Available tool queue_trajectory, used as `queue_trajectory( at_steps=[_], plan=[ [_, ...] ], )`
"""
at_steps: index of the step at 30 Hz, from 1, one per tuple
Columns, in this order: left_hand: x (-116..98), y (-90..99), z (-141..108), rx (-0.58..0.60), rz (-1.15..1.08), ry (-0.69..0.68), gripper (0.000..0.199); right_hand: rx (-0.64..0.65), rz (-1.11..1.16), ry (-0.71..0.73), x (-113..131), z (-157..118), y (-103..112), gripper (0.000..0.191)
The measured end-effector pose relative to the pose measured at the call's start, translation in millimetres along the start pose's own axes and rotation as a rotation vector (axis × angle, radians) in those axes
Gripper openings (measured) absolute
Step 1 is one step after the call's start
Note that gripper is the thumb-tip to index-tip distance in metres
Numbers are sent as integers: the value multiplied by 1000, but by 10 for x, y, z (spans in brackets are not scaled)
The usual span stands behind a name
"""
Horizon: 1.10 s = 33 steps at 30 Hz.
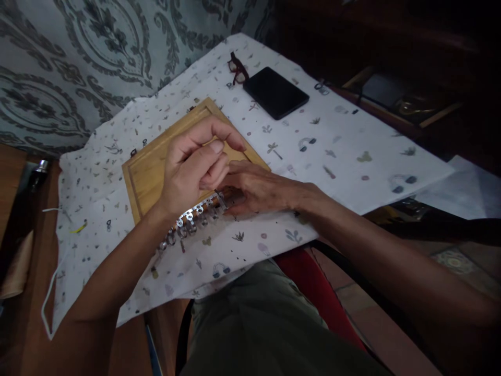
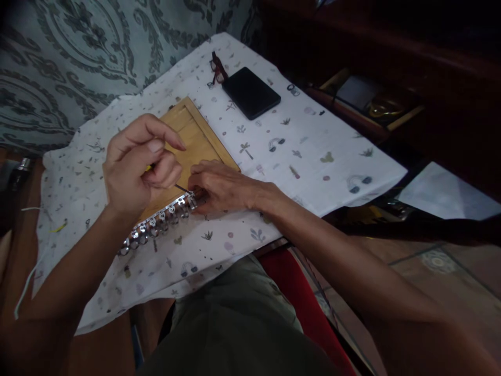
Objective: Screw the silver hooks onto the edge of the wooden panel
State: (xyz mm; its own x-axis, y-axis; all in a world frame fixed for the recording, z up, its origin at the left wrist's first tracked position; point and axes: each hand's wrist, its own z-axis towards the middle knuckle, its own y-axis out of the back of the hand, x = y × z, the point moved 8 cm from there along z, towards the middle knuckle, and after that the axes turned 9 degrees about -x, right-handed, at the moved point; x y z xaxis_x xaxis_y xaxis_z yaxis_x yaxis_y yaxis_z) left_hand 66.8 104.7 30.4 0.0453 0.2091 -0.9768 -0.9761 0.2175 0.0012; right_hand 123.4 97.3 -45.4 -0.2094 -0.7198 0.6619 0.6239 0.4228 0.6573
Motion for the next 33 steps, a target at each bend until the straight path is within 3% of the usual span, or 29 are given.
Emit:
queue_trajectory(
  at_steps=[4, 9, 15, 20, 29, 33],
  plan=[
    [-19, 87, -30, -159, -35, -37, 12, 10, -10, 26, -1, 9, -12, 22],
    [-42, 156, -90, -294, -69, -139, 16, -5, -26, 45, -25, 6, -24, 25],
    [-11, 91, -124, -301, -12, -191, 16, -16, -7, 46, -2, 5, -9, 21],
    [-26, 130, -126, -387, 22, -178, 16, -12, -21, 37, -7, 13, -13, 23],
    [12, 136, -137, -403, 31, -142, 17, -10, -19, 38, -31, 11, -36, 25],
    [-98, 183, -114, -371, -6, -168, 16, 6, -16, 3, -37, 6, -29, 27]
  ],
)
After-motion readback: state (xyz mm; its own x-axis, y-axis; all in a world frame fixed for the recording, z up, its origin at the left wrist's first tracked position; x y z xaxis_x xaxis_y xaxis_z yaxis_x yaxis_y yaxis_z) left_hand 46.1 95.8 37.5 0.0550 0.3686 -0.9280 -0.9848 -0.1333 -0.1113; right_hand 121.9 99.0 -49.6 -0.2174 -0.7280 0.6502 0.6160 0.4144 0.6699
